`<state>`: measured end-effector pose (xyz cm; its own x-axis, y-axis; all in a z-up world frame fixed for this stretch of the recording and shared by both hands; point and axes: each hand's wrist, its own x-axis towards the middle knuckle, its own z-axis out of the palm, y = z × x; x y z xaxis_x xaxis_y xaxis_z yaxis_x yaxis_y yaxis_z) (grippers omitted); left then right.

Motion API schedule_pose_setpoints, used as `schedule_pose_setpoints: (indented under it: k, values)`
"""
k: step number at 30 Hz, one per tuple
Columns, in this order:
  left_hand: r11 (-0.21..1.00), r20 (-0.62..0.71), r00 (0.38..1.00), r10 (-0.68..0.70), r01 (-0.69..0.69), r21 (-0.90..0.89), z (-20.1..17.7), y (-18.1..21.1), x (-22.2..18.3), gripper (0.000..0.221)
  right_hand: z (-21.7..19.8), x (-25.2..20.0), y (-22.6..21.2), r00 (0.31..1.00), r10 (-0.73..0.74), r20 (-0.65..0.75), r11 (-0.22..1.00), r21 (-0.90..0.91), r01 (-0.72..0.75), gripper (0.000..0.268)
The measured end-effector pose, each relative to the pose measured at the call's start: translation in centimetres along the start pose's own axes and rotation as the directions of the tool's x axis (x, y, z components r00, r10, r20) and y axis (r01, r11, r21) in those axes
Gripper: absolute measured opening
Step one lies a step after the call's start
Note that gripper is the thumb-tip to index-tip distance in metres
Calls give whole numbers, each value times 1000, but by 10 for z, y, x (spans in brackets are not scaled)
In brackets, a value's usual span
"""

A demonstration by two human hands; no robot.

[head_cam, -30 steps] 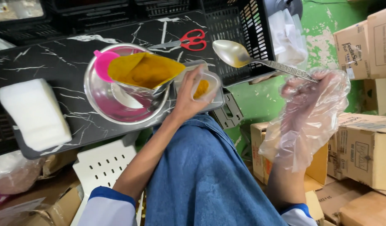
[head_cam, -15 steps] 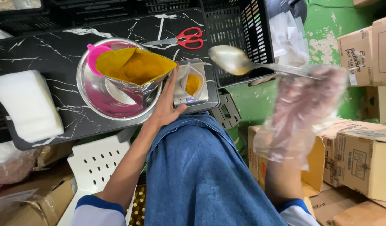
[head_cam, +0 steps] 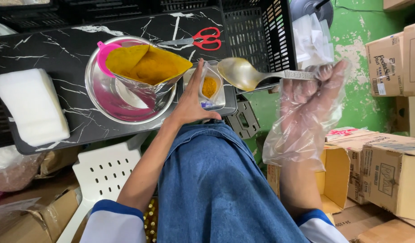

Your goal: The person uses a spoon to transfer yellow powder from a yellow pouch into a small clear plastic bag held over a metal bowl and then seals the bag.

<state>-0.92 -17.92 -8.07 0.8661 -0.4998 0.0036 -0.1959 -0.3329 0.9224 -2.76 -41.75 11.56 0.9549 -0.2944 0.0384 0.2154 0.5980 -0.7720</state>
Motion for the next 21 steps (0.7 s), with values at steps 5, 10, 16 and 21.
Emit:
schedule_pose_setpoints:
  k: [5, 10, 16, 21]
  values:
    - [997, -37, 999, 38, -41, -70, -16, 3, -1, 150, -12, 1, 4, 995, -22, 100, 987, 161, 6, 34]
    - [997, -80, 995, 55, -59, -48, -10, -2, 4, 150, 9, -9, -2, 999, -17, 34, 983, 183, 10, 30]
    - [999, -161, 987, 3, -9, -37, 24, -16, 22, 140, 6, -8, 7, 993, -109, -47, 994, 22, 110, 28]
    - [994, -246, 966, 74, -91, -59, 24, 9, 6, 94, 18, -20, 3, 973, -123, 195, 669, -708, 226, 50]
